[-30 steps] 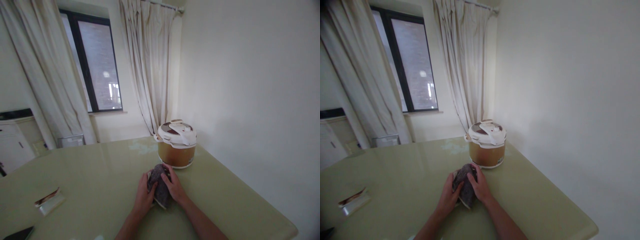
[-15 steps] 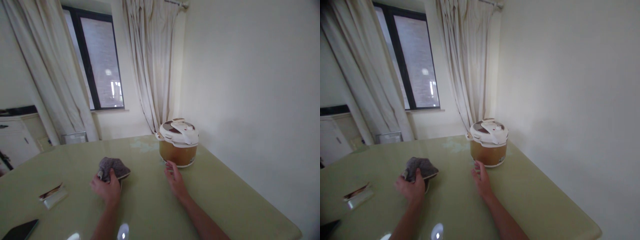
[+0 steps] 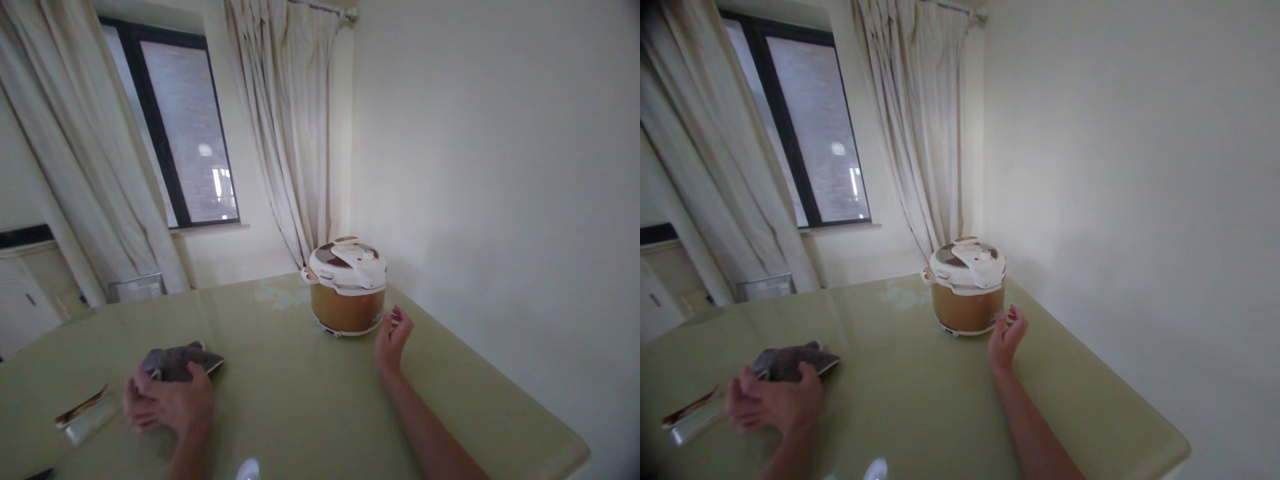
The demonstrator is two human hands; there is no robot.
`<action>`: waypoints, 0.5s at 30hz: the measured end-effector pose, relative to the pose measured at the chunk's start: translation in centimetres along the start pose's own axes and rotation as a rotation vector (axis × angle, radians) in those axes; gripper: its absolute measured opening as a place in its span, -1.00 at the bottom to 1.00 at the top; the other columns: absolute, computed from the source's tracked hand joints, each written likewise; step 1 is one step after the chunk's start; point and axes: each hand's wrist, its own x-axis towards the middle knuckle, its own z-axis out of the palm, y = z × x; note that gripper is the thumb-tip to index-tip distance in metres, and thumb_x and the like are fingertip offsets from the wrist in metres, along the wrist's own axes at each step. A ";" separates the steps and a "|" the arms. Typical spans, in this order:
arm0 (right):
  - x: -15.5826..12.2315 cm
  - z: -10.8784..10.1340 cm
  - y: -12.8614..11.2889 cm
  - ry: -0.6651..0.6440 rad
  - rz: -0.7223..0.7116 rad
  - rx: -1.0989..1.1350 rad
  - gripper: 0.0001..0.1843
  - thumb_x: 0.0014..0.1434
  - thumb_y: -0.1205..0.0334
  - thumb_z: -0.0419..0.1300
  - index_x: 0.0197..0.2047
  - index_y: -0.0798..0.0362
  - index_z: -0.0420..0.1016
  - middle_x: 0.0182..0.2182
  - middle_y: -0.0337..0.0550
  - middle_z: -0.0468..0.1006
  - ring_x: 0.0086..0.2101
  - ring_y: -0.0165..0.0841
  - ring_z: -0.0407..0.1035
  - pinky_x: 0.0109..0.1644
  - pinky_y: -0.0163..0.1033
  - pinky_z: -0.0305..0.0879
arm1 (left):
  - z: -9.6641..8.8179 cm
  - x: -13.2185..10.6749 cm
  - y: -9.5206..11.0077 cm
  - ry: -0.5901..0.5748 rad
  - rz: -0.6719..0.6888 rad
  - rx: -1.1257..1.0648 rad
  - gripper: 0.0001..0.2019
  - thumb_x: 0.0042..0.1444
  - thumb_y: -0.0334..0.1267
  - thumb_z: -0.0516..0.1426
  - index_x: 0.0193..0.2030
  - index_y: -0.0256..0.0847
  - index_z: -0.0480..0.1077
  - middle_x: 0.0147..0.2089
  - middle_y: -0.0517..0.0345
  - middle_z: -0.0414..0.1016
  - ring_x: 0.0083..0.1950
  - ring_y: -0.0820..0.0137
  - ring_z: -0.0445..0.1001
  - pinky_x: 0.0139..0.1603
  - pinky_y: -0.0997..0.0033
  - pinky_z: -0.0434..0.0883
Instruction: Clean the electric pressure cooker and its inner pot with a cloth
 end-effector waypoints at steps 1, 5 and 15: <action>0.8 0.1 1.1 0.027 0.027 -0.016 -0.36 0.37 -0.24 0.04 0.21 0.13 0.37 0.06 0.15 0.41 0.00 -0.13 0.36 0.12 0.01 0.32 | 0.0 -0.9 1.0 0.040 0.104 -0.014 -0.22 0.25 0.00 0.13 0.54 -0.04 -0.05 0.58 -0.28 -0.01 0.54 -0.33 0.05 0.41 -0.60 0.04; 3.1 1.3 4.2 -0.003 0.169 -0.017 -0.20 0.33 -0.34 -0.03 0.26 0.21 0.38 0.15 0.26 0.43 0.13 -0.05 0.36 0.26 0.09 0.27 | 1.3 -6.5 5.6 -0.195 0.521 -0.255 -0.38 0.35 -0.08 0.07 0.50 -0.11 0.10 0.53 -0.27 0.16 0.56 -0.09 0.14 0.54 -0.30 0.06; 10.0 5.0 7.2 -0.243 0.475 0.342 -0.17 0.27 -0.43 0.00 0.21 0.07 0.57 0.24 0.06 0.57 0.26 -0.04 0.41 0.37 0.11 0.27 | 13.9 -14.3 13.7 -1.237 -0.186 -0.830 -0.10 0.33 0.31 0.03 0.63 -0.09 -0.13 0.66 -0.14 -0.03 0.63 0.09 0.03 0.57 0.03 0.15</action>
